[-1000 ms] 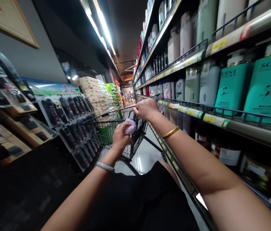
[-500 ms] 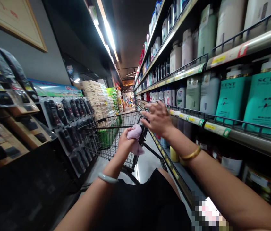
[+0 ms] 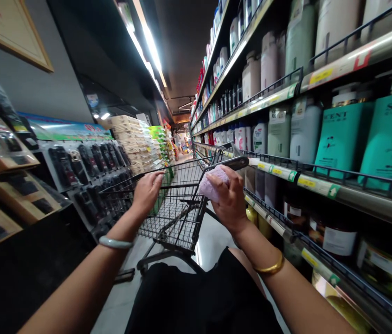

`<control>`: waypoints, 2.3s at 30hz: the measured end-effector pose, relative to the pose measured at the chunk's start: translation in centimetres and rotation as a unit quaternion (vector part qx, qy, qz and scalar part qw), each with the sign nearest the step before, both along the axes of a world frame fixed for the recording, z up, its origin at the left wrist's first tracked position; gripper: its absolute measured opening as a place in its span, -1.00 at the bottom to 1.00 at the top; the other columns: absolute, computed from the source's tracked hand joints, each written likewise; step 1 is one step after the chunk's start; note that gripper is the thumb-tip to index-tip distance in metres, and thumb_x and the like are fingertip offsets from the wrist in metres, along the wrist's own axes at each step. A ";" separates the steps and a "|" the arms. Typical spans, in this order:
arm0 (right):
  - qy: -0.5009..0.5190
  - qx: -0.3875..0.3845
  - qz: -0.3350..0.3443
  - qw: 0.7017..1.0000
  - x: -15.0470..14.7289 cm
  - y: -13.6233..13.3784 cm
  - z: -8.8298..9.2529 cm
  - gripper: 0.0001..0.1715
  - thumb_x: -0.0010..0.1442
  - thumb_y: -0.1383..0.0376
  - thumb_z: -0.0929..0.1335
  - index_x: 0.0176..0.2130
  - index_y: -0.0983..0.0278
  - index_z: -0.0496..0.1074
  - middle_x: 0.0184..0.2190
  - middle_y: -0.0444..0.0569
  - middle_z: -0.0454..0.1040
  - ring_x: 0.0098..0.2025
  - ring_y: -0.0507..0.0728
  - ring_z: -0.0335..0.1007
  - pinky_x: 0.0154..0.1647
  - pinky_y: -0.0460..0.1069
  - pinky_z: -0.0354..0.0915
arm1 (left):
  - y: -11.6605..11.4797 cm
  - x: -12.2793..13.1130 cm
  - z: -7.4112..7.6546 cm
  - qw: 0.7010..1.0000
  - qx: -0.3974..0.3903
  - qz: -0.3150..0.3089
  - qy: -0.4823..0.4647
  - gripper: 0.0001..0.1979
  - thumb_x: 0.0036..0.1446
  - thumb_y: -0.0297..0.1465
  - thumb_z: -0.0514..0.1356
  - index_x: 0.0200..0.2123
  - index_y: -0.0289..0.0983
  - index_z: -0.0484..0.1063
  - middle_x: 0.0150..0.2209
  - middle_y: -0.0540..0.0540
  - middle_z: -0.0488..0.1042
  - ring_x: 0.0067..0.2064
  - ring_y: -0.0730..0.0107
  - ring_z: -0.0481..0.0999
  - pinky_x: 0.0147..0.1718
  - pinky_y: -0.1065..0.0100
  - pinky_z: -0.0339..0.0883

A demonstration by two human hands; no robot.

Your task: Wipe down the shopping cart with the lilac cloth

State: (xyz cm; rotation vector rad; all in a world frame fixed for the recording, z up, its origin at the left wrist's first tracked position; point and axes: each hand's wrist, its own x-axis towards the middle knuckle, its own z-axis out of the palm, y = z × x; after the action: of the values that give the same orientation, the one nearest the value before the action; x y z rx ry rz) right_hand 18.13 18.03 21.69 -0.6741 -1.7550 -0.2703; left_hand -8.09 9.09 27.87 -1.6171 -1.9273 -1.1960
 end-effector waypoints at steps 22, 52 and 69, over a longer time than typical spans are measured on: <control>-0.048 -0.016 -0.022 0.998 -3.4 -0.5 -9.0 -0.38 0.22 0.41 0.30 0.11 -0.22 0.51 0.20 -0.16 0.45 0.26 0.31 0.25 0.33 0.25 0.25 | -1.1 -8.0 -4.8 0.962 -0.117 0.149 0.195 -0.64 0.37 -0.08 0.02 -0.32 -0.16 0.42 -0.28 -0.10 0.54 -0.16 0.17 0.46 -0.19 0.25 0.12; 0.210 -0.013 -0.011 0.978 -8.5 -1.8 -10.7 -0.42 0.08 0.42 0.46 0.08 0.07 0.46 0.13 0.04 0.28 0.22 0.31 0.21 0.28 0.28 0.24 | -4.1 -3.8 -5.5 0.930 -0.074 0.229 0.277 -0.56 0.39 -0.03 -0.02 -0.39 -0.19 0.36 -0.35 -0.08 0.50 -0.26 0.17 0.42 -0.32 0.21 -0.07; 0.089 -0.089 0.021 0.992 -7.3 -3.3 -15.3 -0.39 0.01 0.49 0.44 0.05 0.07 0.51 0.11 0.01 0.33 0.18 0.32 0.17 0.25 0.27 0.26 | -4.1 -2.2 -5.7 0.927 -0.052 0.240 0.283 -0.55 0.39 -0.03 -0.04 -0.39 -0.19 0.38 -0.37 -0.10 0.50 -0.28 0.16 0.40 -0.32 0.19 -0.06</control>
State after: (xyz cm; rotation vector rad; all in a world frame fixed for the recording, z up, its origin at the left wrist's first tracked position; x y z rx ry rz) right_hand 10.84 14.73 6.37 -0.7647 -1.6317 -0.0231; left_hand -10.27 4.98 22.21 -1.2369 -1.8483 -0.3801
